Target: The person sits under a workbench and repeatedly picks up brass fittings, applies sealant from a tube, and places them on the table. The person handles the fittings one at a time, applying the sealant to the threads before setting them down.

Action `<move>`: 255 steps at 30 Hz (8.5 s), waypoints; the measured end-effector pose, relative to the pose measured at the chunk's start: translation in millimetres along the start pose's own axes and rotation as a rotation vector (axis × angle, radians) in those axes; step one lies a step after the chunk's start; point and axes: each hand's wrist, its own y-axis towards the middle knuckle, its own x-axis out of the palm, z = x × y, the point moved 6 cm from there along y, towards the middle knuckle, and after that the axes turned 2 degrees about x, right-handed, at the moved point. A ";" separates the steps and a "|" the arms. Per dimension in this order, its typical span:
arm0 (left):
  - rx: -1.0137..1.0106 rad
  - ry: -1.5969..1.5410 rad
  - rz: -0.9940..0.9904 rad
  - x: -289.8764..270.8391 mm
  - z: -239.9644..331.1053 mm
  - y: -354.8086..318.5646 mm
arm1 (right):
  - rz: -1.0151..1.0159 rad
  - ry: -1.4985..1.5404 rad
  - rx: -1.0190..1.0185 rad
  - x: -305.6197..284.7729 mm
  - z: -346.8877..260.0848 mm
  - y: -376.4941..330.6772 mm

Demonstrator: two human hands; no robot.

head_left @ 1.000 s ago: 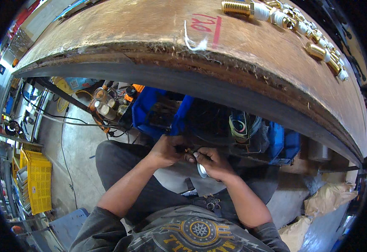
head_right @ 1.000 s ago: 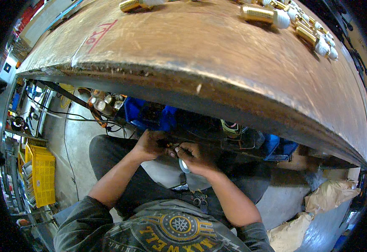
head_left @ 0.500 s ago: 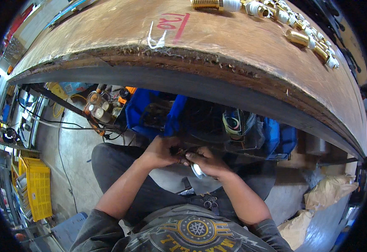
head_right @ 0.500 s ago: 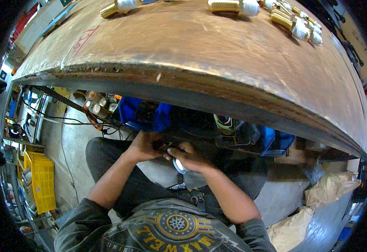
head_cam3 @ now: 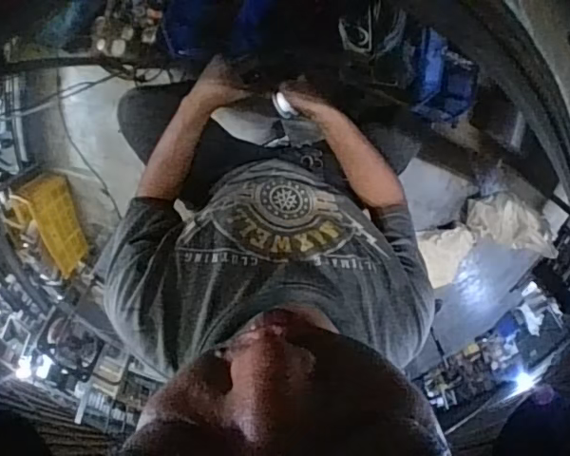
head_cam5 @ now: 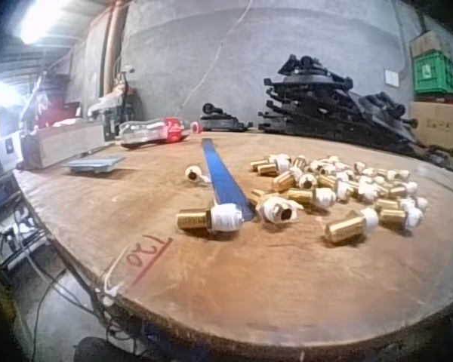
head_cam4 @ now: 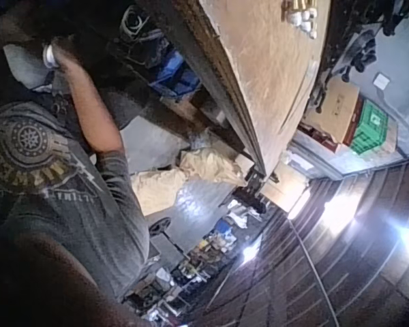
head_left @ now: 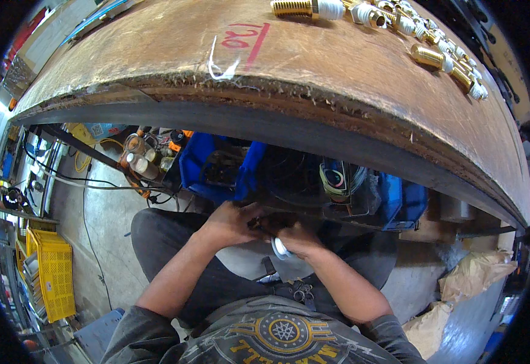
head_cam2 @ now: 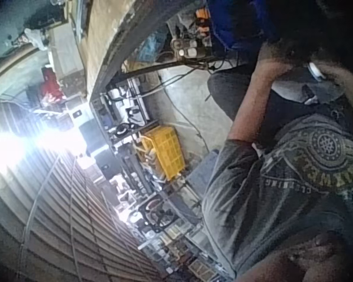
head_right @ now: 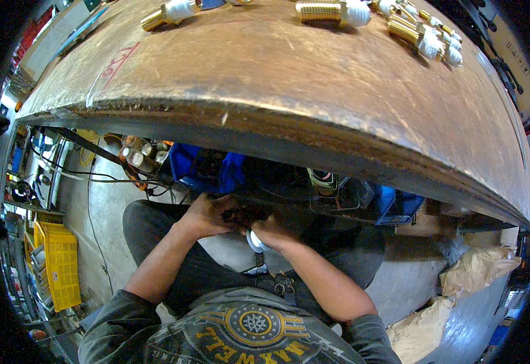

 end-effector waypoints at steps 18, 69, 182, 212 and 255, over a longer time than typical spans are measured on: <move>-0.390 -1.104 -0.088 11.7 -16.5 -9.9 | 0.140 -0.252 -0.727 -21.8 -75.6 -37.0; -0.329 -0.196 0.443 -12.1 -34.1 -3.8 | -0.084 -0.518 -0.249 -8.3 -57.8 -27.1; -0.430 -1.536 0.183 22.6 -37.9 -12.1 | 0.144 -0.381 -0.588 -8.6 -78.1 -39.1; -0.228 -0.859 0.305 11.8 -21.9 -5.2 | 0.123 -0.190 -0.290 -16.8 -43.9 -19.1; -0.357 -0.868 0.336 28.2 -24.4 -2.8 | 0.235 -0.426 -0.420 -23.7 -52.2 -21.0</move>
